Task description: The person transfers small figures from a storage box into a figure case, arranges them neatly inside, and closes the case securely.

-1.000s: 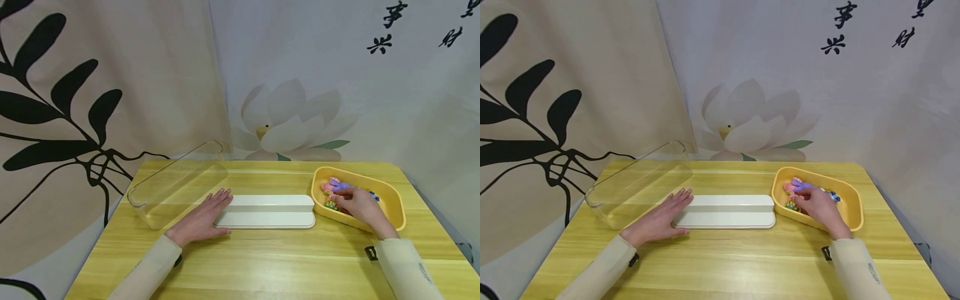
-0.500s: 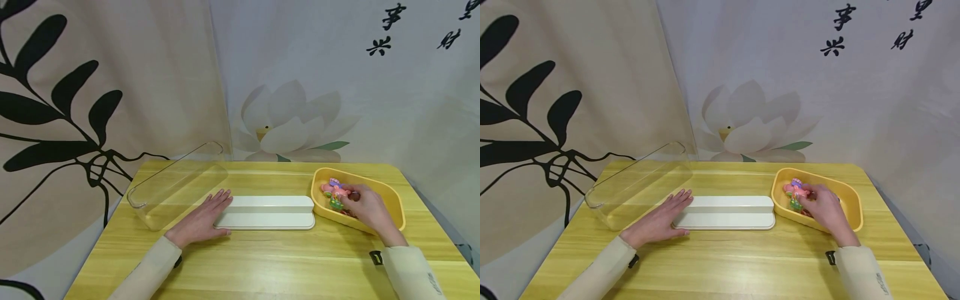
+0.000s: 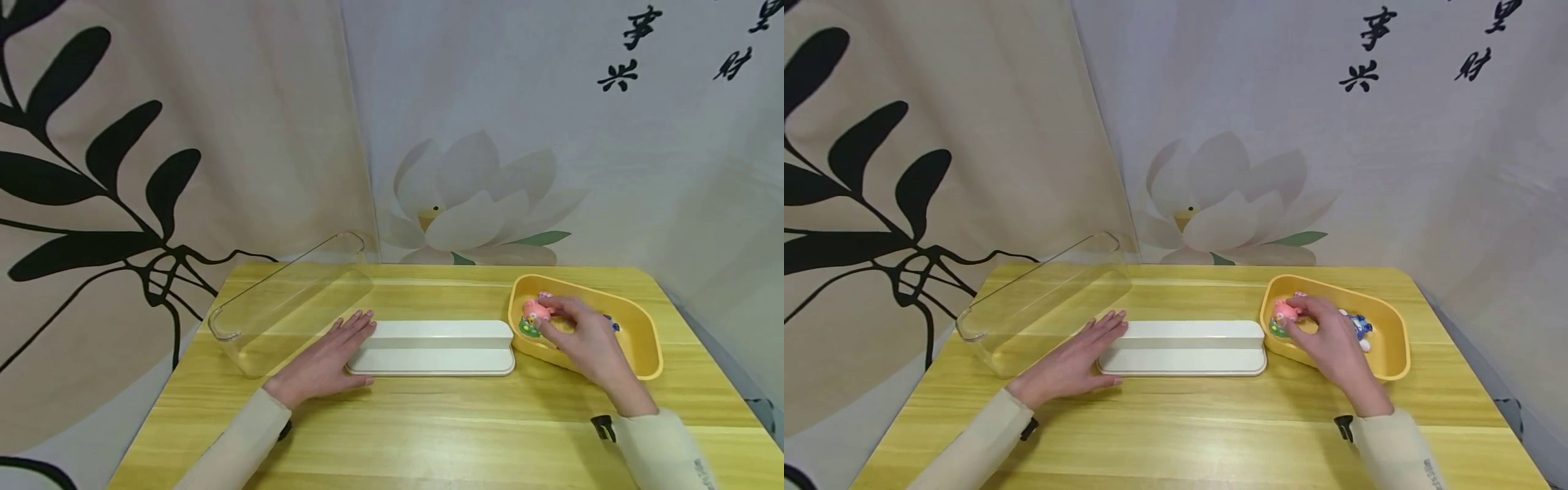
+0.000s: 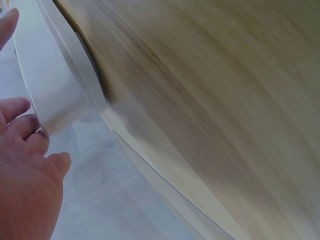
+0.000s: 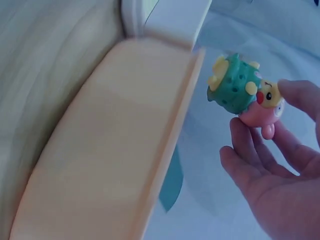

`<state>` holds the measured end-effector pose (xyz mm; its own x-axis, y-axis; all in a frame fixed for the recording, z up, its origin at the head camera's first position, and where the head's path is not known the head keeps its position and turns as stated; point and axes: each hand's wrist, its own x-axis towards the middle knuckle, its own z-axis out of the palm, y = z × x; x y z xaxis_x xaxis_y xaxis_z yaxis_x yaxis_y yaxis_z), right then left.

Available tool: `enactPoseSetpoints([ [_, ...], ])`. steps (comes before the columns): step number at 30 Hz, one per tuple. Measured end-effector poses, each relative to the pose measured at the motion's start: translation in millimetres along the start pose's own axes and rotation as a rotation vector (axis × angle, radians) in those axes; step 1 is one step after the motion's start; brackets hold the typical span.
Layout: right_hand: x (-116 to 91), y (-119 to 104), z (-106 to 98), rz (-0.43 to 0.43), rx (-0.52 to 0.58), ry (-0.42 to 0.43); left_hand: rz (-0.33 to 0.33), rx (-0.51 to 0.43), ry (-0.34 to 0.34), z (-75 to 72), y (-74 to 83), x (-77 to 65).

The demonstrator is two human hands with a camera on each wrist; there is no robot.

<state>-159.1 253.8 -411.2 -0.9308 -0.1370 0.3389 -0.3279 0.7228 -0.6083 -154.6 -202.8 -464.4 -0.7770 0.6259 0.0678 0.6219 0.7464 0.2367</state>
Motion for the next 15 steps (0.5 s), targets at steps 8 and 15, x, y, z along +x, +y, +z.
enactPoseSetpoints([
  [8, -2, -29, 25, -0.089, 0.023, -0.013, 0.031, 0.023, -0.006, 1.4, -3.2, -3.9],
  [15, -1, -56, 53, -0.189, 0.081, -0.022, 0.038, -0.002, -0.025, 2.1, -8.5, -4.7],
])
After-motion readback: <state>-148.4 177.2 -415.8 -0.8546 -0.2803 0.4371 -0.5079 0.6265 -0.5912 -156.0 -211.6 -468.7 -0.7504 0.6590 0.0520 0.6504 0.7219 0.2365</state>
